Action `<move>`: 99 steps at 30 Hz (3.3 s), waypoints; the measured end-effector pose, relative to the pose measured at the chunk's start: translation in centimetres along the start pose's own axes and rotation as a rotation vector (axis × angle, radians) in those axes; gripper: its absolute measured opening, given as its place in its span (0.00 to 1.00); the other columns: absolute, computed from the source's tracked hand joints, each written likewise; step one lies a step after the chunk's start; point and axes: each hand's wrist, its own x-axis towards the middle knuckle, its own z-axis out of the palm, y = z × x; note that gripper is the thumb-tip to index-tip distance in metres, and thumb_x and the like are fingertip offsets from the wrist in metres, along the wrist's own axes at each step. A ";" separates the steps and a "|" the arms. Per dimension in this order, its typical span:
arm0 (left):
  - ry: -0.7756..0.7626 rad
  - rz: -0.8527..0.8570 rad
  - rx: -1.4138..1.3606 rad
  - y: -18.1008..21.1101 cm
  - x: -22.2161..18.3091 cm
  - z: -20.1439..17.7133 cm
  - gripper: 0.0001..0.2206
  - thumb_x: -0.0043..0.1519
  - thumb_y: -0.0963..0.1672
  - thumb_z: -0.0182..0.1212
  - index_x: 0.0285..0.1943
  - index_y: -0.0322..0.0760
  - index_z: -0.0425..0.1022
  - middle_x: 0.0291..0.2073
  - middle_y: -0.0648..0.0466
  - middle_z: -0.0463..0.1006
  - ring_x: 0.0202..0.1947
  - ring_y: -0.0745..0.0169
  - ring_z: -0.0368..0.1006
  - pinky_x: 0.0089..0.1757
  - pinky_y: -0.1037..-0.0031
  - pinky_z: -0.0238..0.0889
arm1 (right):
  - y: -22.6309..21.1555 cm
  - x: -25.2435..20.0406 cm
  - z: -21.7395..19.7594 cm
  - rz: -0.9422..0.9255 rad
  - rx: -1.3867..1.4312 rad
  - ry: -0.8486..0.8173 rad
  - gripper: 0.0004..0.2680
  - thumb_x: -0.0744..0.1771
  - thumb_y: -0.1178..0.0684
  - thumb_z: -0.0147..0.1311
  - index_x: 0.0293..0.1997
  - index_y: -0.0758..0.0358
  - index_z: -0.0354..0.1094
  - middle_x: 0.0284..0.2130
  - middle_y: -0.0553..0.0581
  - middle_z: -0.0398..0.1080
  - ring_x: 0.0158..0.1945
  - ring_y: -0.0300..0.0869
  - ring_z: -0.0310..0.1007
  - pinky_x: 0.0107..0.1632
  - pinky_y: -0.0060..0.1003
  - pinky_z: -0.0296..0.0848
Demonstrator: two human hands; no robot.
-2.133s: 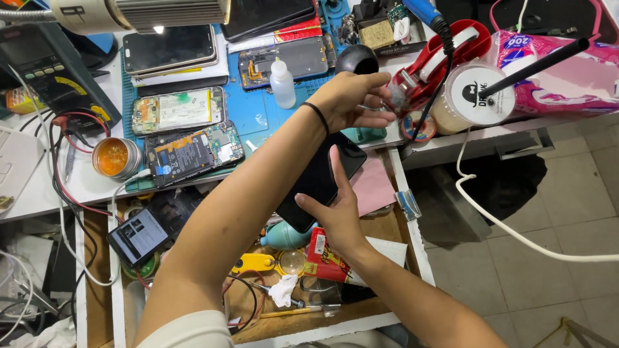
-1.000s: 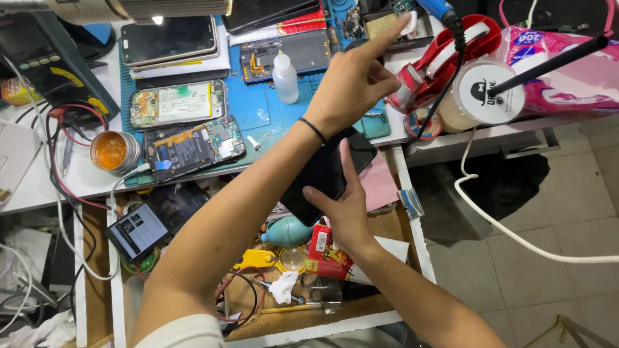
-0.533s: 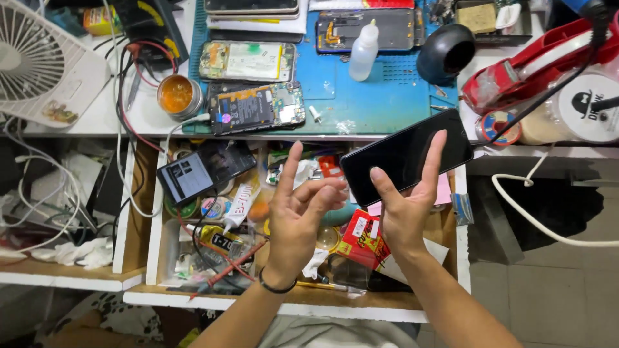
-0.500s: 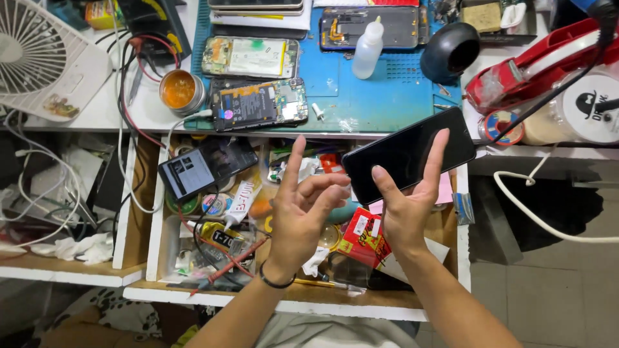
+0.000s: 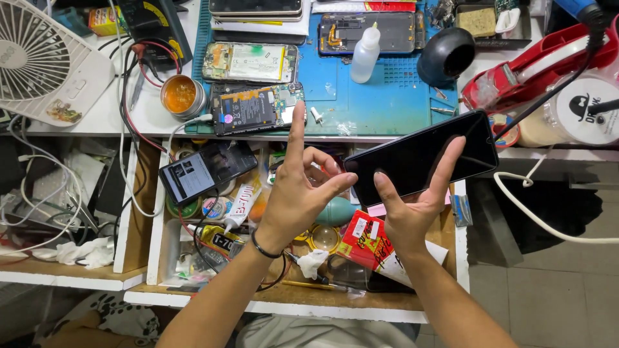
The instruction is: Securing a mobile phone with rubber bands after a repair to ensure the adhesive sets correctly.
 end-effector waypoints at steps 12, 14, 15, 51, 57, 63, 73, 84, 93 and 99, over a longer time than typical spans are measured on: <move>-0.064 0.072 -0.245 -1.4 1.3 -0.1 0.55 0.54 0.40 0.74 0.81 0.56 0.29 0.55 0.47 0.69 0.48 0.60 0.76 0.40 0.77 0.82 | -0.5 1.0 0.2 0.169 0.532 -0.078 0.37 0.66 0.59 0.61 0.80 0.49 0.32 0.80 0.54 0.28 0.81 0.41 0.35 0.80 0.40 0.43; 0.011 0.102 -0.244 -1.5 1.9 0.0 0.49 0.58 0.40 0.69 0.82 0.51 0.32 0.52 0.48 0.71 0.45 0.62 0.77 0.40 0.78 0.79 | -0.6 1.1 0.3 0.195 0.559 -0.079 0.37 0.65 0.59 0.61 0.79 0.48 0.32 0.80 0.53 0.28 0.81 0.41 0.36 0.77 0.40 0.51; 0.085 0.130 -0.244 -1.5 2.1 0.1 0.43 0.62 0.39 0.63 0.82 0.47 0.35 0.49 0.49 0.73 0.42 0.64 0.79 0.40 0.80 0.77 | -0.6 1.1 0.2 0.223 0.586 -0.080 0.36 0.65 0.58 0.61 0.79 0.48 0.33 0.81 0.53 0.28 0.81 0.41 0.38 0.75 0.39 0.58; -0.039 0.100 0.198 0.0 -0.3 0.2 0.49 0.64 0.40 0.67 0.81 0.53 0.23 0.30 0.57 0.83 0.17 0.74 0.69 0.27 0.81 0.70 | 1.3 -1.1 -0.5 -0.111 -0.002 0.071 0.39 0.67 0.57 0.67 0.81 0.57 0.30 0.81 0.58 0.31 0.85 0.45 0.27 0.86 0.43 0.30; -0.082 -0.108 -0.001 2.1 0.4 -0.4 0.52 0.60 0.41 0.67 0.80 0.55 0.22 0.26 0.51 0.83 0.25 0.69 0.79 0.35 0.78 0.83 | 0.3 -0.4 -0.8 -0.039 0.041 0.001 0.38 0.67 0.55 0.65 0.81 0.52 0.29 0.81 0.58 0.30 0.85 0.47 0.24 0.84 0.48 0.25; -0.046 -0.170 0.073 3.0 0.8 -0.8 0.55 0.55 0.43 0.71 0.80 0.53 0.23 0.29 0.51 0.87 0.27 0.68 0.84 0.34 0.78 0.83 | -0.5 0.0 -0.3 0.004 0.081 -0.011 0.37 0.67 0.55 0.64 0.80 0.53 0.31 0.80 0.59 0.32 0.84 0.47 0.27 0.83 0.45 0.28; -0.052 -0.311 0.212 2.1 1.1 -2.0 0.51 0.50 0.63 0.46 0.82 0.46 0.30 0.23 0.57 0.85 0.21 0.70 0.82 0.28 0.76 0.74 | -0.8 0.8 -0.2 0.057 0.185 -0.001 0.35 0.68 0.54 0.61 0.80 0.54 0.32 0.80 0.60 0.31 0.84 0.45 0.25 0.82 0.45 0.26; -0.038 -0.554 -0.583 -2.7 0.3 0.7 0.19 0.54 0.49 0.68 0.50 0.34 0.83 0.39 0.49 0.84 0.23 0.72 0.75 0.24 0.86 0.66 | -1.0 0.9 0.0 0.065 0.218 0.009 0.35 0.68 0.52 0.61 0.80 0.53 0.33 0.80 0.61 0.31 0.84 0.45 0.26 0.82 0.44 0.27; 0.028 -0.270 -0.380 -1.7 -0.1 0.5 0.08 0.60 0.44 0.66 0.39 0.32 0.82 0.26 0.51 0.82 0.23 0.65 0.79 0.23 0.81 0.68 | -0.2 0.7 -0.1 0.012 0.031 0.036 0.36 0.69 0.54 0.63 0.80 0.54 0.29 0.81 0.61 0.30 0.85 0.48 0.25 0.83 0.45 0.24; 0.000 -0.333 -0.468 -1.4 -0.3 1.0 0.09 0.60 0.45 0.66 0.39 0.32 0.80 0.25 0.51 0.81 0.27 0.65 0.80 0.25 0.80 0.72 | -0.6 0.7 -0.3 0.008 0.014 0.039 0.35 0.70 0.52 0.62 0.80 0.53 0.29 0.81 0.58 0.30 0.85 0.47 0.25 0.84 0.45 0.26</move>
